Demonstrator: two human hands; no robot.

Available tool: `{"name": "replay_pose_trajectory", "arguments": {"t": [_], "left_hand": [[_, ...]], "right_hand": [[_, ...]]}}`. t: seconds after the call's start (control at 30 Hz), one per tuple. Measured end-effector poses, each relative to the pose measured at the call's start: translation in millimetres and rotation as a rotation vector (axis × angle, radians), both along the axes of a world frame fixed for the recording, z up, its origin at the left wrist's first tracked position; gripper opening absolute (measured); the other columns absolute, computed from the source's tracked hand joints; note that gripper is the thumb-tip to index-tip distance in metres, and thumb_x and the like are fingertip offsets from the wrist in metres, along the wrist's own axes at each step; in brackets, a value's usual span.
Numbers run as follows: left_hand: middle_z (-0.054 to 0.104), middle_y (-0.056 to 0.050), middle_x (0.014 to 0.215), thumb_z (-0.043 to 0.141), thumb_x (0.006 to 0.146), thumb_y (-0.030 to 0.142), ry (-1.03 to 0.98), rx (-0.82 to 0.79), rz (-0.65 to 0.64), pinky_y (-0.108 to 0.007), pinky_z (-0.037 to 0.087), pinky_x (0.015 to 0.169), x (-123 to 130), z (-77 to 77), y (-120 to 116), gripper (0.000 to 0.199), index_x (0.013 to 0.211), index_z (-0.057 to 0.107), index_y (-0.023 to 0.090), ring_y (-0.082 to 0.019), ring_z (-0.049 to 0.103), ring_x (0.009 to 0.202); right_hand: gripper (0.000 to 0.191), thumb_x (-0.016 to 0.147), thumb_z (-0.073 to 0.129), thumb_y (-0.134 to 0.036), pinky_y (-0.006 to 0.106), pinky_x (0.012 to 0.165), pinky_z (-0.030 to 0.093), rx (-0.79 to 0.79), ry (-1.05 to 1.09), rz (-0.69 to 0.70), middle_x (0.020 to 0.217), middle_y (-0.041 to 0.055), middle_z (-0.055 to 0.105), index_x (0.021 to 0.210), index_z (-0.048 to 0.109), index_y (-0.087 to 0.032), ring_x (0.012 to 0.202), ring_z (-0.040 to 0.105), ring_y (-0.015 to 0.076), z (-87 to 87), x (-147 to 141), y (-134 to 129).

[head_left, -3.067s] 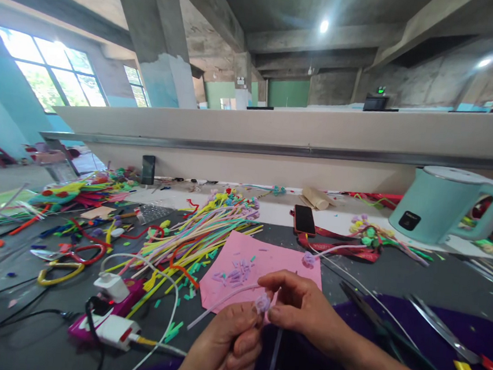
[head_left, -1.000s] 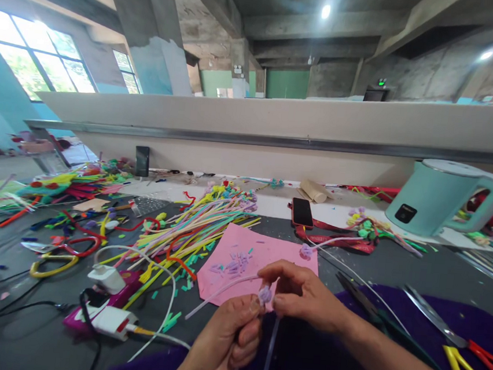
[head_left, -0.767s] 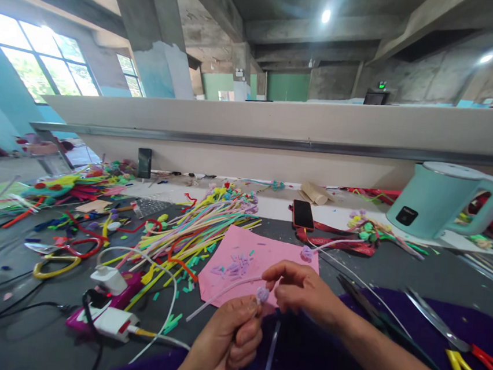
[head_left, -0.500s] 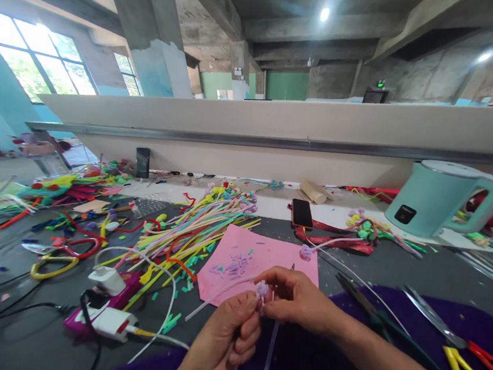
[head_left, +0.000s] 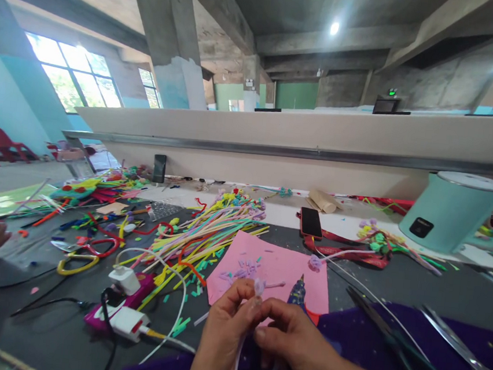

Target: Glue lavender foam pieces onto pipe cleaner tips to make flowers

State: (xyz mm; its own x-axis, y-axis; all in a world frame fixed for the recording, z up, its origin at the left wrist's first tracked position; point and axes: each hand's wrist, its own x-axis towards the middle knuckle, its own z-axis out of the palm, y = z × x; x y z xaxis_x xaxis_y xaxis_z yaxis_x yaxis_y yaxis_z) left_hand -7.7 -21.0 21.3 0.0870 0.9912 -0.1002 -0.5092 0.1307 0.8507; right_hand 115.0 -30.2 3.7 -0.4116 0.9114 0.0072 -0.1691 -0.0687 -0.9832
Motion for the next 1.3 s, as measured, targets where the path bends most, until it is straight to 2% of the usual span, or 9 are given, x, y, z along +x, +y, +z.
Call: {"name": "replay_pose_trajectory", "arguments": {"t": [0.2,0.33,0.43,0.7,0.9,1.0,1.1,1.17,1.3], "left_hand": [[0.053,0.004,0.060,0.073,0.060,0.017,0.029,-0.020,-0.044,-0.017,0.038,0.045,7.7,-1.1,-2.0,0.016,0.061,0.057,0.016,-0.008,0.047,0.049],[0.054,0.003,0.055,0.071,0.064,0.022,0.046,-0.039,-0.082,-0.017,0.040,0.047,7.7,-2.9,-2.3,0.012,0.070,0.063,0.015,-0.008,0.047,0.048],[0.052,0.004,0.052,0.069,0.066,0.022,0.046,-0.033,-0.100,-0.017,0.040,0.049,6.0,-3.1,-1.0,0.009,0.066,0.064,0.015,-0.007,0.047,0.048],[0.053,0.003,0.052,0.064,0.071,0.020,0.009,-0.049,-0.210,-0.017,0.041,0.050,-4.6,-15.0,2.7,0.012,0.062,0.061,0.014,-0.007,0.048,0.048],[0.055,0.003,0.056,0.067,0.069,0.019,-0.057,-0.116,-0.199,-0.014,0.038,0.043,-11.8,-23.1,9.7,0.008,0.071,0.063,0.013,-0.004,0.047,0.046],[0.055,0.004,0.054,0.071,0.065,0.023,-0.089,-0.183,-0.185,-0.009,0.027,0.031,-17.1,-21.2,14.4,0.015,0.066,0.061,0.012,0.000,0.037,0.036],[0.057,0.004,0.054,0.075,0.060,0.025,-0.135,-0.217,-0.177,-0.008,0.024,0.027,-21.9,-18.3,18.1,0.020,0.066,0.058,0.014,0.001,0.035,0.032],[0.054,0.005,0.050,0.074,0.061,0.024,-0.126,-0.215,-0.237,-0.008,0.025,0.027,-23.6,-17.4,18.8,0.021,0.063,0.056,0.014,0.000,0.036,0.032],[0.044,0.008,0.039,0.070,0.066,0.027,-0.071,-0.216,-0.357,-0.008,0.026,0.028,-23.7,-18.5,16.4,0.022,0.058,0.054,0.014,0.001,0.031,0.029]], "right_hand": [[0.030,0.075,0.060,-0.043,0.014,0.035,0.024,-0.086,0.094,0.024,0.049,-0.0047,0.052,0.078,0.056,-0.013,0.035,0.041,0.0038,1.8,-0.8,0.7],[0.030,0.076,0.059,-0.042,0.014,0.033,0.025,-0.121,0.187,0.075,0.068,0.0008,0.060,0.078,0.054,-0.013,0.036,0.045,0.0029,-2.3,1.9,3.8],[0.030,0.075,0.060,-0.042,0.014,0.033,0.025,-0.147,0.227,0.100,0.069,0.0011,0.060,0.080,0.052,-0.013,0.037,0.046,0.0034,-4.4,2.8,5.7],[0.031,0.076,0.057,-0.044,0.015,0.036,0.023,-0.158,0.058,0.084,0.061,-0.0022,0.057,0.076,0.052,-0.014,0.034,0.039,0.0021,-3.9,3.3,4.0],[0.016,0.076,0.052,-0.030,0.015,0.037,0.024,-0.153,-0.110,0.158,0.059,-0.0021,0.057,0.073,0.052,-0.015,0.037,0.043,0.0040,-4.6,3.5,2.3],[0.011,0.075,0.052,-0.024,0.016,0.041,0.031,0.006,-0.348,0.177,0.059,-0.0030,0.054,0.076,0.058,-0.015,0.045,0.048,0.0069,6.0,14.5,1.4],[0.015,0.075,0.056,-0.024,0.020,0.057,0.039,0.344,-0.562,-0.046,0.072,-0.0008,0.059,0.087,0.063,-0.018,0.065,0.053,0.0114,30.1,35.9,4.5],[0.017,0.079,0.052,-0.025,0.019,0.053,0.039,0.336,-0.529,-0.086,0.069,-0.0016,0.058,0.091,0.061,-0.017,0.056,0.051,0.0091,49.4,52.3,8.0],[0.017,0.082,0.050,-0.026,0.019,0.052,0.040,0.338,-0.577,-0.130,0.073,-0.0004,0.059,0.093,0.060,-0.017,0.057,0.052,0.0091,77.3,79.5,8.5]]}}
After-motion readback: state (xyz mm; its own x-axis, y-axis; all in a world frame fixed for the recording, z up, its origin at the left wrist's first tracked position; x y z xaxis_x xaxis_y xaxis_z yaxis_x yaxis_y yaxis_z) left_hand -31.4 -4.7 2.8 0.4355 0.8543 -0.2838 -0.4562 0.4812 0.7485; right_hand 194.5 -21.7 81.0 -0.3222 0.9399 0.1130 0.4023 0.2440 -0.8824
